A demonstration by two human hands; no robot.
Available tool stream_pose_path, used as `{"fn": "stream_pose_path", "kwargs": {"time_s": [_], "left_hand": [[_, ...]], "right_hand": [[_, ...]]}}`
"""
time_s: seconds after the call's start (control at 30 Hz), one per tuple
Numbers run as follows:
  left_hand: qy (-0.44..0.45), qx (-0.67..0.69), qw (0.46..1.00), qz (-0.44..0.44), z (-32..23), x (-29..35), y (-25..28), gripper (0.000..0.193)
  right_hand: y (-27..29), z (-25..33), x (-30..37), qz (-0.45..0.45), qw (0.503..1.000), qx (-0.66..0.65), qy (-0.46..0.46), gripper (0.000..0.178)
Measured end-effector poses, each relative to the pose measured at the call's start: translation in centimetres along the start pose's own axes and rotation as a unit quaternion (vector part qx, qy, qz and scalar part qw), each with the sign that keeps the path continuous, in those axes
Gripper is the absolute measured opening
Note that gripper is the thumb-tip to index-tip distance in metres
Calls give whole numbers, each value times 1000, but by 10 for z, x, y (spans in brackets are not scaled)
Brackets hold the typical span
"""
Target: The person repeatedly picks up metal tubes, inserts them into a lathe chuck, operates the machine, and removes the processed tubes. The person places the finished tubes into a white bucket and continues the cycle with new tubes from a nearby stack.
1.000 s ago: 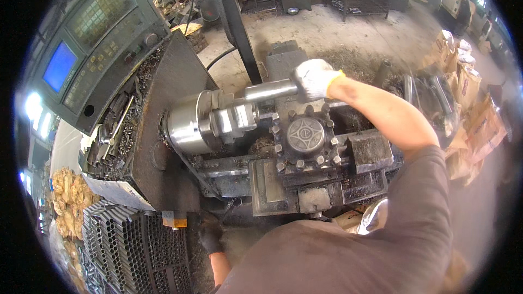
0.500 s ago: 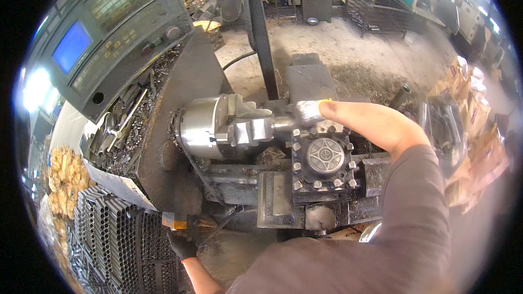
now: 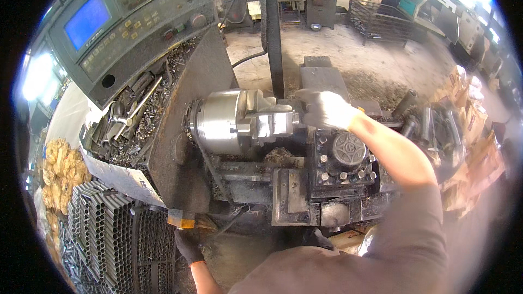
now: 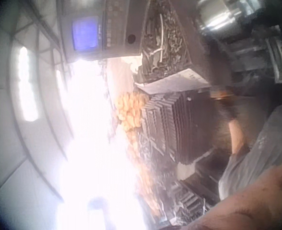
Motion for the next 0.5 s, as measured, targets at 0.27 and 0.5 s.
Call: {"fn": "stream_pose_path", "kwargs": {"time_s": [0.27, 0.5], "left_hand": [[-561, -157, 805, -111, -221, 77, -52, 41], [-540, -361, 759, -42, -437, 12, -259, 71]], "right_hand": [[11, -15, 232, -325, 898, -288, -72, 39], [-17, -42, 257, -309, 904, -292, -33, 42]]}}
Point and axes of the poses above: each hand's wrist, its own x-axis away from the middle knuckle, its own y-axis out of the back of the hand, z = x × y, the point moved 5 cm from there along -x, towards the middle knuckle, and after that the axes turned 2 degrees about -x, right-handed, at the moved point
